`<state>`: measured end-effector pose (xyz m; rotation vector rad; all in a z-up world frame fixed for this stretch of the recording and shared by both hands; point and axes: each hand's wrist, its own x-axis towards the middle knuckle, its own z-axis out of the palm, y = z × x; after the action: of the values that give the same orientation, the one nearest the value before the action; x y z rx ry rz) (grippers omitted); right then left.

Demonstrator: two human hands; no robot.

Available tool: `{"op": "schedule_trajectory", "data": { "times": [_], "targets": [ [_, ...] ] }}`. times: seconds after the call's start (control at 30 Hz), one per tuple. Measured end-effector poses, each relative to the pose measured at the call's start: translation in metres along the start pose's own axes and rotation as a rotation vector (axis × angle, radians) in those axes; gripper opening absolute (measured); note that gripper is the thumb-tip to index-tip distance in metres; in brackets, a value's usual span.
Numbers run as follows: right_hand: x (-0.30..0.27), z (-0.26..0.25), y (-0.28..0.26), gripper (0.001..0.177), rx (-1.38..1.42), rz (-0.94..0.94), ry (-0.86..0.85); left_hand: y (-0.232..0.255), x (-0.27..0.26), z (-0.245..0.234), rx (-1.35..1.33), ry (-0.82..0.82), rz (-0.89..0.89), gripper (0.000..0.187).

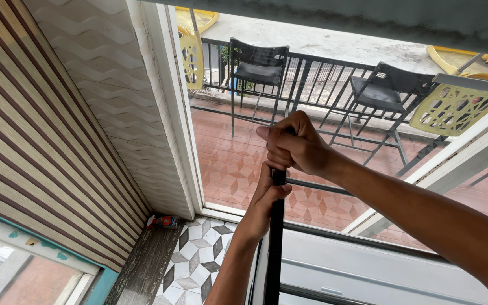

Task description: The person assembles a metal-framed drying rack by inserting black plastic sleeves and metal rods into the frame. They repeatedly place removed sleeves and rods onto a nearby round glass table and then reinsert them into the rack structure.

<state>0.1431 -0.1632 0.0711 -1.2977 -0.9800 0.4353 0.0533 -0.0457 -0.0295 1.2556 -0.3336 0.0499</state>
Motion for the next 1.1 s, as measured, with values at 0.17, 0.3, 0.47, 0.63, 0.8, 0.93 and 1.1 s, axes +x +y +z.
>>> {"op": "schedule_trajectory", "data": {
  "times": [0.17,0.3,0.47,0.63,0.8,0.93,1.1],
  "targets": [
    [-0.006,0.032,0.002,0.060,-0.240,-0.025,0.536,0.002,0.000,0.005,-0.016,-0.021,0.003,0.036],
    [-0.004,0.023,0.003,0.062,-0.152,-0.026,0.391,-0.001,0.001,0.003,-0.013,-0.011,-0.009,0.035],
    [-0.001,-0.009,-0.005,0.062,0.106,-0.005,-0.138,-0.004,0.001,0.005,-0.048,-0.002,-0.003,0.037],
    [-0.002,0.005,0.002,0.061,-0.041,0.008,0.164,0.001,0.003,0.003,-0.050,0.005,-0.014,0.037],
    [-0.004,0.024,0.008,0.062,-0.213,-0.065,0.509,0.004,0.001,0.005,-0.012,0.006,-0.026,0.041],
    [-0.004,0.007,-0.001,0.061,-0.008,-0.016,0.182,0.000,0.000,0.005,-0.025,0.016,-0.001,0.038],
    [-0.001,0.002,-0.001,0.063,0.008,-0.007,0.051,-0.003,0.000,0.005,-0.045,0.010,0.011,0.038]
  ]
}}
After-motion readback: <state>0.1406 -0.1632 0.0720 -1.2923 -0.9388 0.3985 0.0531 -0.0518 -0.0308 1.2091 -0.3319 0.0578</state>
